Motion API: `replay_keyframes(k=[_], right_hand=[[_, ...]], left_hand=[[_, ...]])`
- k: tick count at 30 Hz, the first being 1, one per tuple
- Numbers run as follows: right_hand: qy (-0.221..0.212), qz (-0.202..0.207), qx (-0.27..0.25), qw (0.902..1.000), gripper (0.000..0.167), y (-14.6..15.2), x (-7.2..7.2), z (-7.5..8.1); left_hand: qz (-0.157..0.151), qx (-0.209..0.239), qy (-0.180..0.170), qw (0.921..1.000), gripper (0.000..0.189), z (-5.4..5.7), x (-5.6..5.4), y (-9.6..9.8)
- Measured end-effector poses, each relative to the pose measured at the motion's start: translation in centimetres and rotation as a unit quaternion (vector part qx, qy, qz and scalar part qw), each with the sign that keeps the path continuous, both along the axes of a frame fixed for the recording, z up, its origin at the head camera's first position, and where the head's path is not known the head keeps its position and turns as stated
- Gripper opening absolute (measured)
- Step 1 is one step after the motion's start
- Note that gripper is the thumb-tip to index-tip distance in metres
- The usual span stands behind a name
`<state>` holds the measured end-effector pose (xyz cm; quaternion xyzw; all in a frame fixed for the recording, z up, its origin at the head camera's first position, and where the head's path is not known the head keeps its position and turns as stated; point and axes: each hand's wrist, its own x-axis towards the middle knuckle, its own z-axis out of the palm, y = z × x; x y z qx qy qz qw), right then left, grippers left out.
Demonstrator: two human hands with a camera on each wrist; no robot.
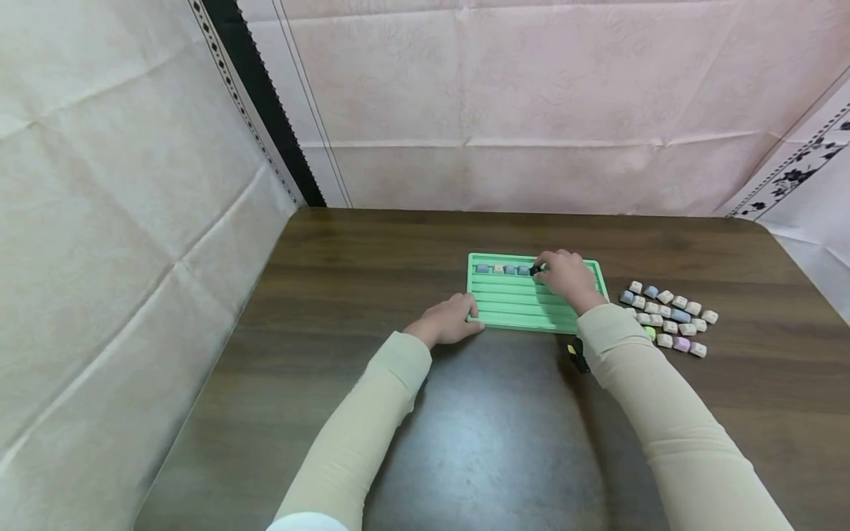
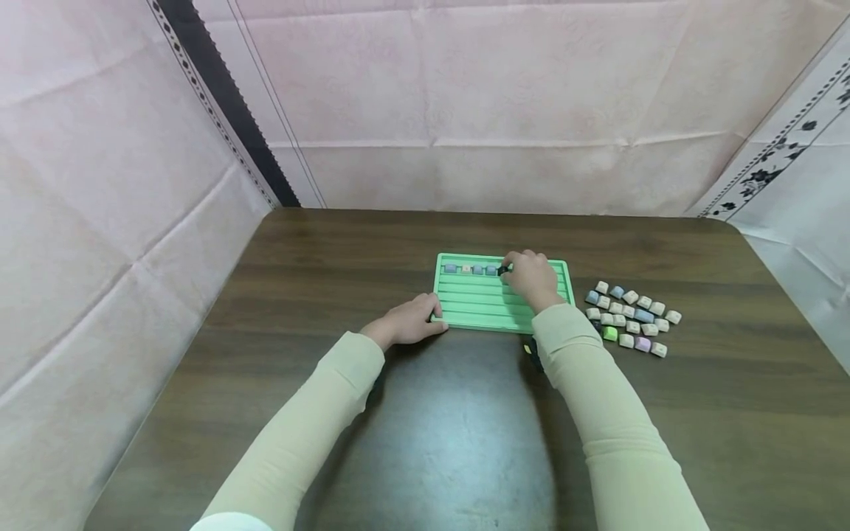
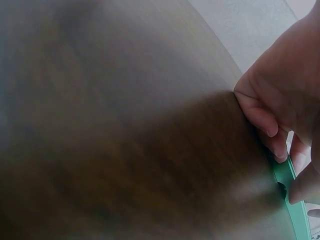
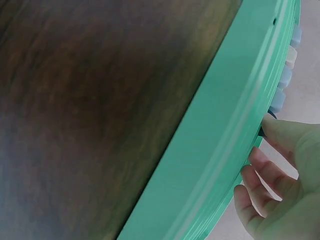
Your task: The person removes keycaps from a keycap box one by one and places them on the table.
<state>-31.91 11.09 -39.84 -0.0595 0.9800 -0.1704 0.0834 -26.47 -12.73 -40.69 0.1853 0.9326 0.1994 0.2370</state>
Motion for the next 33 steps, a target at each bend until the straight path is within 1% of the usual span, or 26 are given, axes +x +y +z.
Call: replay_keyframes(k=[6,10,13,16,21,25,28,33], right_hand=[[0.004,0.000,-0.013,0.9999,0.036,0.3,0.2,-0.2],[0.030,-0.013,-0.035,0.9989,0.033,0.7,0.5,-0.1],[0.056,-0.025,-0.057,0.9965,0.030,1.2,0.8,0.4],[0.070,-0.033,-0.067,0.9948,0.028,2.2,1.0,1.1],[0.081,-0.051,-0.058,0.9937,0.028,4.8,0.9,1.9],[0.079,-0.075,-0.048,0.9930,0.030,7.2,1.2,2.2],[0.066,-0.088,-0.042,0.9931,0.033,8.7,1.6,2.2],[0.042,-0.091,-0.016,0.9949,0.036,10.6,2.4,1.8]], left_hand=[[-0.004,0.007,0.004,1.0000,0.020,0.2,0.1,0.0],[-0.004,0.003,0.007,1.0000,0.021,0.2,0.2,0.1],[-0.001,0.002,0.006,1.0000,0.022,0.2,0.2,0.1],[-0.002,0.003,0.006,1.0000,0.023,0.2,0.2,0.1],[-0.001,0.002,0.006,1.0000,0.023,0.2,0.0,0.0],[0.000,0.000,0.008,1.0000,0.023,0.1,0.0,0.0],[0.000,0.000,0.006,1.0000,0.023,0.1,0.0,0.0],[0.000,0.000,0.004,1.0000,0.023,0.1,0.0,0.1]])
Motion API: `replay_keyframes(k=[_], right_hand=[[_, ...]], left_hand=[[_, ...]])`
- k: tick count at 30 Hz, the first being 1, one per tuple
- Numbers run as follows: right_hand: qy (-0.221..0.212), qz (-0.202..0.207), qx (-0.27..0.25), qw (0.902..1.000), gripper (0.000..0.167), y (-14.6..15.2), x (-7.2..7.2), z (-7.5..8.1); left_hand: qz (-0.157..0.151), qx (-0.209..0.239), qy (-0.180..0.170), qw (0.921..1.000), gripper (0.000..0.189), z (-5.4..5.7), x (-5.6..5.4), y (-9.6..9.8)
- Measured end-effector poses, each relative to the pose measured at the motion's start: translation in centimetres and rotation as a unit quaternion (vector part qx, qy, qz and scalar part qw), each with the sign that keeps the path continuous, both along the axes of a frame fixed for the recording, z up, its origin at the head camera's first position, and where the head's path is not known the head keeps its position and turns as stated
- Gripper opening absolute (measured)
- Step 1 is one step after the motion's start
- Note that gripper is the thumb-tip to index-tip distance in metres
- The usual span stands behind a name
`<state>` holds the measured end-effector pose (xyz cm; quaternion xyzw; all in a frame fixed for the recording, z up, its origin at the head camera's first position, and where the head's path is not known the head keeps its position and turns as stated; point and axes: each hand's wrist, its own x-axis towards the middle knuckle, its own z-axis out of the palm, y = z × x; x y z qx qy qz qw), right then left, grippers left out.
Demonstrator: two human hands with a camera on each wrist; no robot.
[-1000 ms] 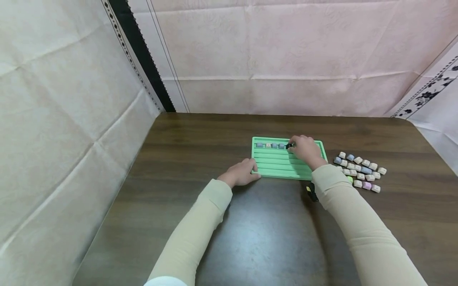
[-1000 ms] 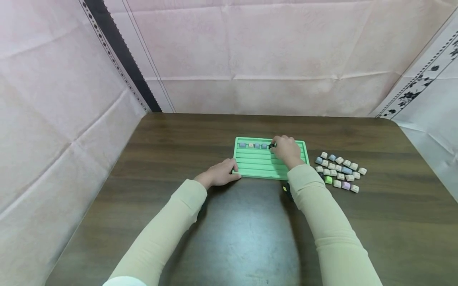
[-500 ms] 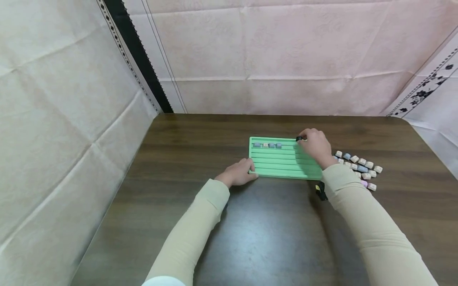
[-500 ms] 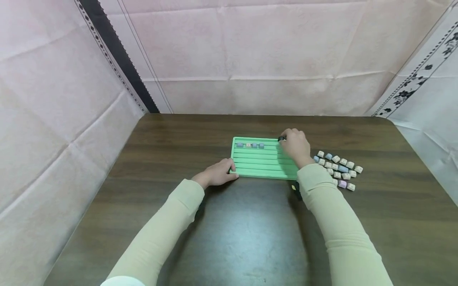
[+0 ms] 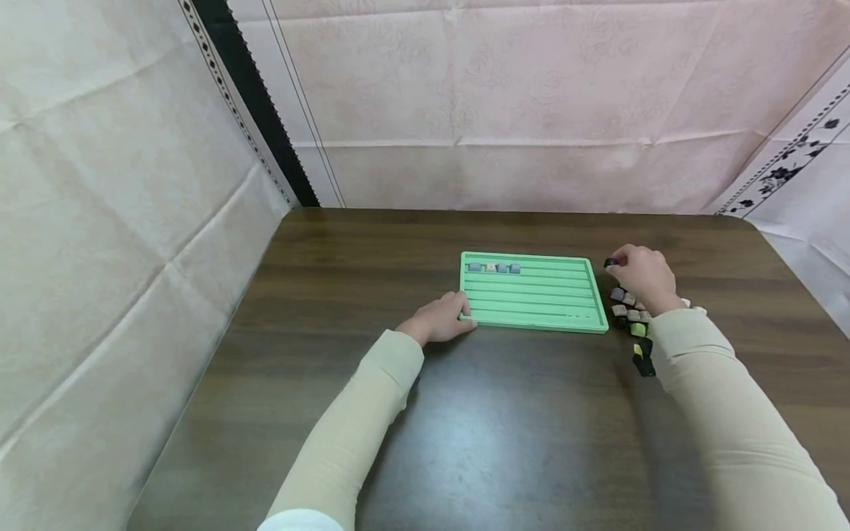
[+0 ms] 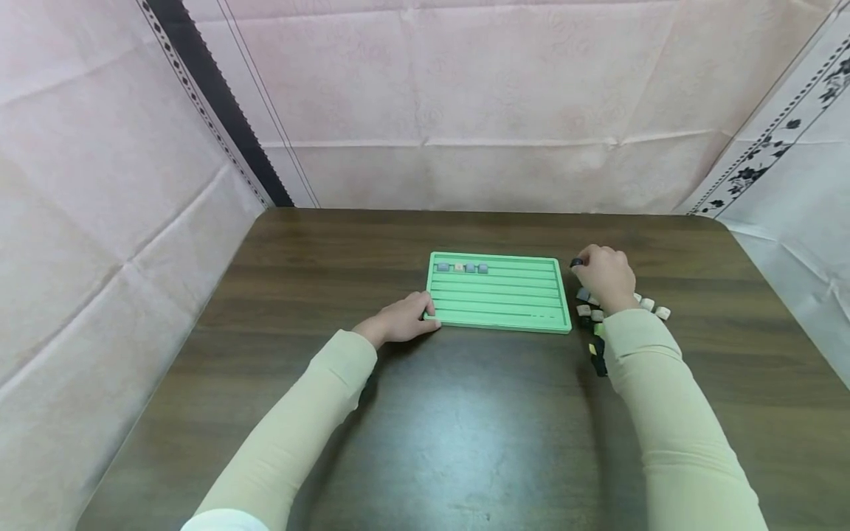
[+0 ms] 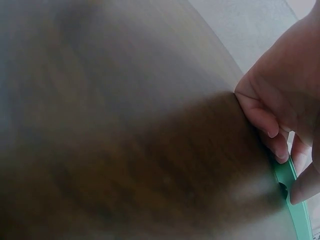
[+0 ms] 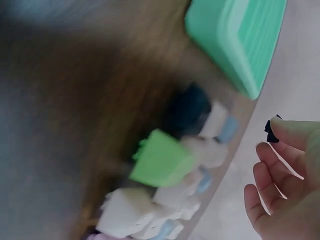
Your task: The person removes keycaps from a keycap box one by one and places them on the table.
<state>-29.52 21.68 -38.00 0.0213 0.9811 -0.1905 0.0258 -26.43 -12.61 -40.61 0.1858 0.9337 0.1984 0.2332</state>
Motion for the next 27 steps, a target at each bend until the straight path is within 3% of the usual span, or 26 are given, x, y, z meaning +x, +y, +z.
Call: replay_keyframes(k=[14,27], right_hand=[[-0.044,0.002,0.037,0.9983,0.035,1.2,0.5,-1.7],[-0.067,0.003,0.015,0.9976,0.042,1.4,0.2,-1.7]], left_hand=[[0.006,0.006,-0.010,0.9999,0.023,-0.2,0.2,0.1],[0.003,0.006,-0.006,1.0000,0.023,0.1,0.1,0.0]])
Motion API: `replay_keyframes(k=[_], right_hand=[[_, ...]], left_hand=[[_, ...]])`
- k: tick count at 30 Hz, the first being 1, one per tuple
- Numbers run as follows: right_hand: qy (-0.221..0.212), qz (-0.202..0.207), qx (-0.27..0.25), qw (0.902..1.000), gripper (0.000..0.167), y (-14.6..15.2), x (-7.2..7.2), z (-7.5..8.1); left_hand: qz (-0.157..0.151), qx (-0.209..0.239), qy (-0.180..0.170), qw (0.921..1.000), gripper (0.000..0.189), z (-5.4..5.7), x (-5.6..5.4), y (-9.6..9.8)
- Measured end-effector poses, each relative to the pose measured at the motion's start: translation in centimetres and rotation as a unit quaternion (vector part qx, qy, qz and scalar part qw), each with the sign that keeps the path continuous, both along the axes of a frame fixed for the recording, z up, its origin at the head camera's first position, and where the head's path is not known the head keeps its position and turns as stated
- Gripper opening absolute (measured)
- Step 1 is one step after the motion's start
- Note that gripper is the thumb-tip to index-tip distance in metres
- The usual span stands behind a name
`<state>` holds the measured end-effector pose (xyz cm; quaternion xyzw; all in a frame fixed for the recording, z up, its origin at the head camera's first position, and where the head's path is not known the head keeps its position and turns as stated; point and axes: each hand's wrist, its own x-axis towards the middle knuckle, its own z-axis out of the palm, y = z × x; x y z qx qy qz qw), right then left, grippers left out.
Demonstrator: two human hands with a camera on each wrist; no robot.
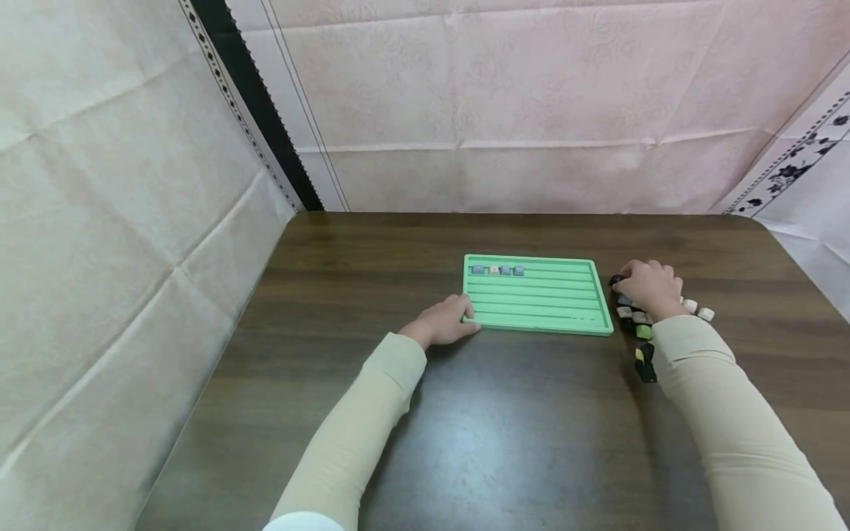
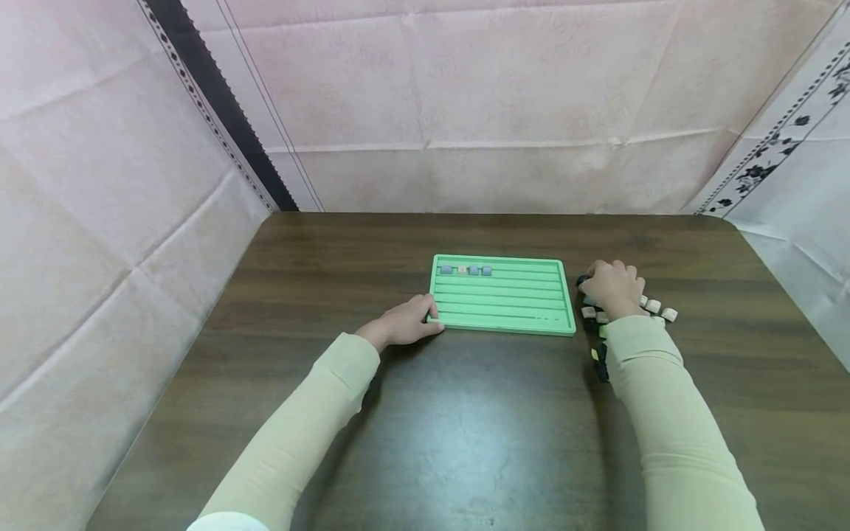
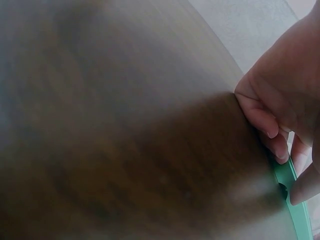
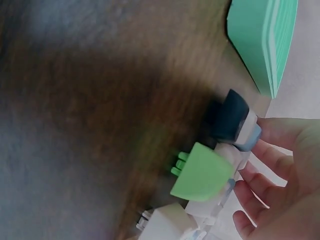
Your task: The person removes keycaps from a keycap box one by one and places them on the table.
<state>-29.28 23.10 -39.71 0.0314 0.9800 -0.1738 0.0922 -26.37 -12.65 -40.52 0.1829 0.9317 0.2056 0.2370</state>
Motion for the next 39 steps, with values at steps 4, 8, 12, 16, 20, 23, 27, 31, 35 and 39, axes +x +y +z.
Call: replay_keyframes(k=[4,8,12,16,20,23,27,31,35,39], right_hand=[[0.007,0.001,-0.013,0.9999,0.043,0.1,0.1,0.3],[0.019,0.009,-0.029,0.9994,0.041,0.0,0.1,0.5],[0.027,0.016,-0.035,0.9989,0.039,-0.5,-0.2,0.9],[0.030,0.016,-0.039,0.9986,0.037,-1.5,-0.4,1.4],[0.036,0.024,-0.036,0.9984,0.037,-2.6,-0.7,2.0],[0.037,0.030,-0.030,0.9984,0.038,-3.4,-0.9,2.2],[0.037,0.032,-0.032,0.9983,0.037,-4.7,-1.3,2.3],[0.035,0.042,-0.030,0.9980,0.037,-5.9,-1.8,2.4],[0.028,0.057,-0.037,0.9973,0.038,-7.2,-2.1,2.2],[0.017,0.065,-0.047,0.9966,0.037,-8.5,-2.1,1.8]], left_hand=[[-0.003,0.002,-0.001,1.0000,0.023,0.0,0.0,0.1],[-0.004,0.002,-0.003,1.0000,0.023,0.1,-0.1,0.1],[-0.002,-0.002,-0.003,1.0000,0.024,0.1,-0.1,0.0],[-0.002,-0.003,-0.001,1.0000,0.024,0.1,-0.2,-0.1],[-0.001,0.002,-0.003,1.0000,0.023,0.1,-0.2,0.0],[-0.002,0.004,-0.004,1.0000,0.023,0.2,0.0,0.0],[-0.003,0.003,-0.004,1.0000,0.023,0.3,0.1,0.0],[-0.001,0.002,0.002,1.0000,0.023,0.4,0.1,0.0],[0.000,0.003,0.003,1.0000,0.023,0.4,0.2,0.0],[-0.002,0.006,0.001,1.0000,0.022,0.4,0.3,-0.1]])
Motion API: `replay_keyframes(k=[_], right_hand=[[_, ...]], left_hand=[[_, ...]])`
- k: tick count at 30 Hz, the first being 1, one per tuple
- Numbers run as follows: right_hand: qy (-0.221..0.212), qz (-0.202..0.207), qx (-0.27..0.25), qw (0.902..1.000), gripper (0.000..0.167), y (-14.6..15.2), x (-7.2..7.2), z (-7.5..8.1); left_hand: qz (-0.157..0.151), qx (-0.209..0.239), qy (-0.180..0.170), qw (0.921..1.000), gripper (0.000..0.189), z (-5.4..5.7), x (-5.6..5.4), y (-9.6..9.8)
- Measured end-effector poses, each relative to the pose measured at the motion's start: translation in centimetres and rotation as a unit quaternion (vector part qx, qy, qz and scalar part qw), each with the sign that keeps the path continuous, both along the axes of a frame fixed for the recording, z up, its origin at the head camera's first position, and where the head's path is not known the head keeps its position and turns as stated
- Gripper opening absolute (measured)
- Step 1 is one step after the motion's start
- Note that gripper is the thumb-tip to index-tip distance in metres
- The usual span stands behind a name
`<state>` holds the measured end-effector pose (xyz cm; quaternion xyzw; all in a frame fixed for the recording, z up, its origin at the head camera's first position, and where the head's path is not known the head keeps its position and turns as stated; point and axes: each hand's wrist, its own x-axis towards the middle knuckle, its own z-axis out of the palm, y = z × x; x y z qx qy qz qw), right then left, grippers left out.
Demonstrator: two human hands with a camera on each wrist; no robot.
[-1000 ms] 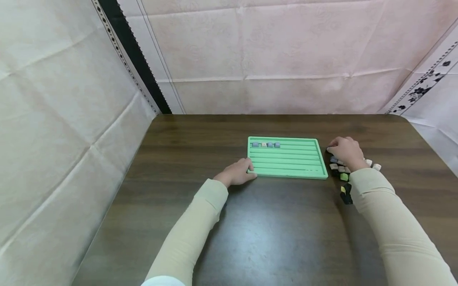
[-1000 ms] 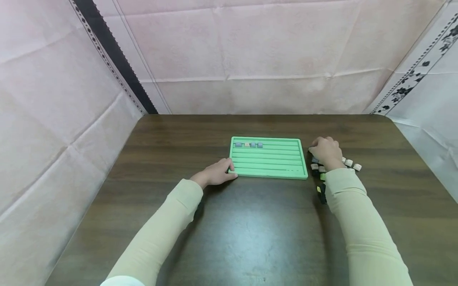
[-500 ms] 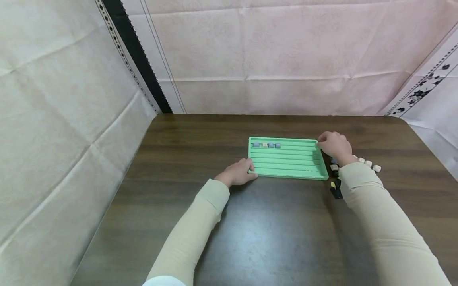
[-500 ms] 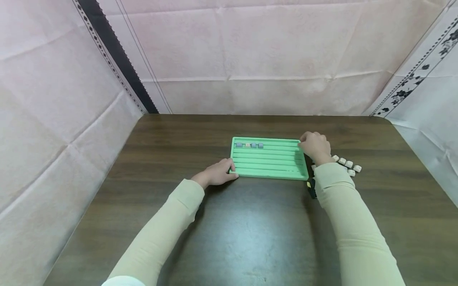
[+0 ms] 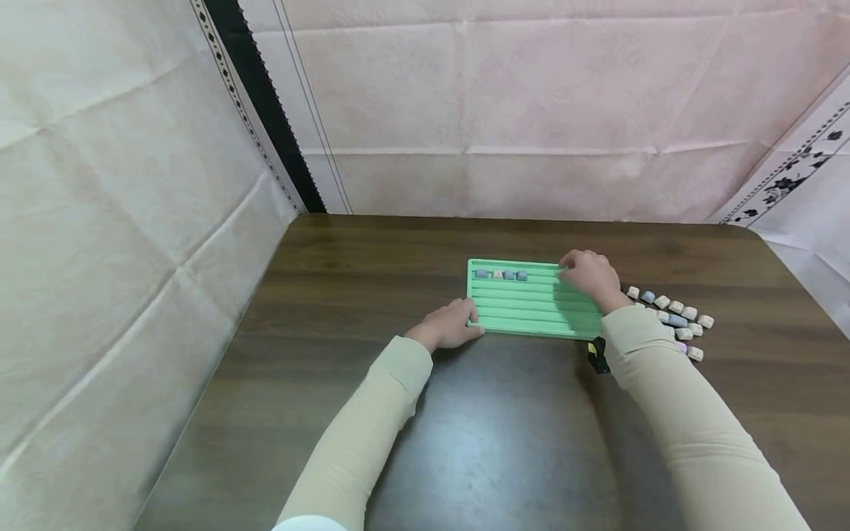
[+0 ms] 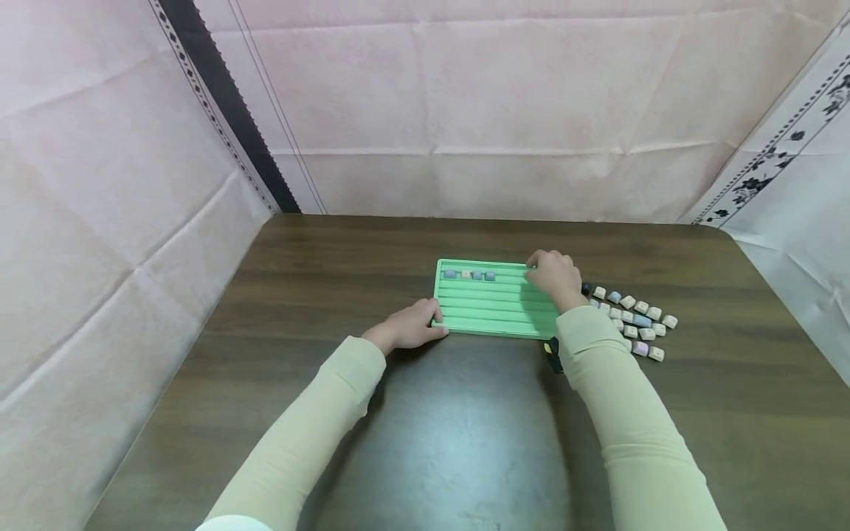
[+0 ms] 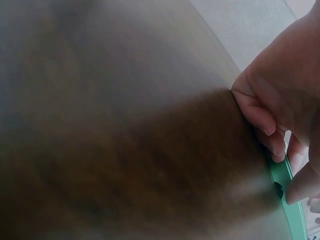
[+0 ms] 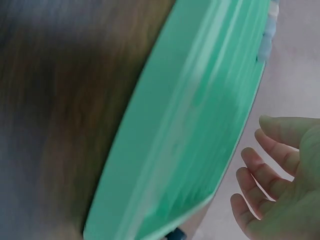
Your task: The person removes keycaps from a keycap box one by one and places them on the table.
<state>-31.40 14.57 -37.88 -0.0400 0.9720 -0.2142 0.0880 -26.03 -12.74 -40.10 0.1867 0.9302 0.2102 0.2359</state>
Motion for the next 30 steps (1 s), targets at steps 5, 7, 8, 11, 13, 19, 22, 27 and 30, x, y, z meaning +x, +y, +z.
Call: replay_keyframes(k=[5,7,8,11,13,19,22,27,30], right_hand=[[-0.003,0.013,-0.011,0.9998,0.037,-1.6,-0.2,-0.4],[-0.005,0.020,-0.021,0.9996,0.036,-2.3,-0.4,-0.4],[-0.007,0.025,-0.026,0.9993,0.036,-2.7,-0.5,-0.4],[-0.011,0.042,-0.035,0.9985,0.037,-3.6,-0.8,-0.7],[-0.013,0.050,-0.033,0.9981,0.037,-4.1,-1.0,-1.0],[-0.009,0.055,-0.017,0.9983,0.035,-5.1,-1.1,-1.8],[-0.002,0.051,-0.008,0.9987,0.033,-5.2,-1.1,-1.9],[0.007,0.053,0.009,0.9985,0.031,-5.4,-1.1,-1.9],[0.012,0.057,0.023,0.9980,0.030,-5.5,-1.1,-1.9]], left_hand=[[-0.003,-0.001,0.005,1.0000,0.022,0.0,0.1,0.0],[-0.002,-0.002,0.007,1.0000,0.023,0.1,0.1,0.0],[-0.001,-0.002,0.007,1.0000,0.023,0.1,0.1,0.0],[0.000,-0.001,0.006,1.0000,0.022,0.1,0.1,0.0],[0.000,-0.002,0.004,1.0000,0.022,0.1,0.1,0.0],[0.001,-0.005,0.006,1.0000,0.022,0.0,0.1,0.1],[-0.001,-0.006,0.009,0.9999,0.022,0.0,0.1,0.1],[-0.004,-0.010,0.008,0.9999,0.023,0.1,0.1,0.1],[-0.005,-0.012,0.006,0.9999,0.023,0.0,0.0,0.1]])
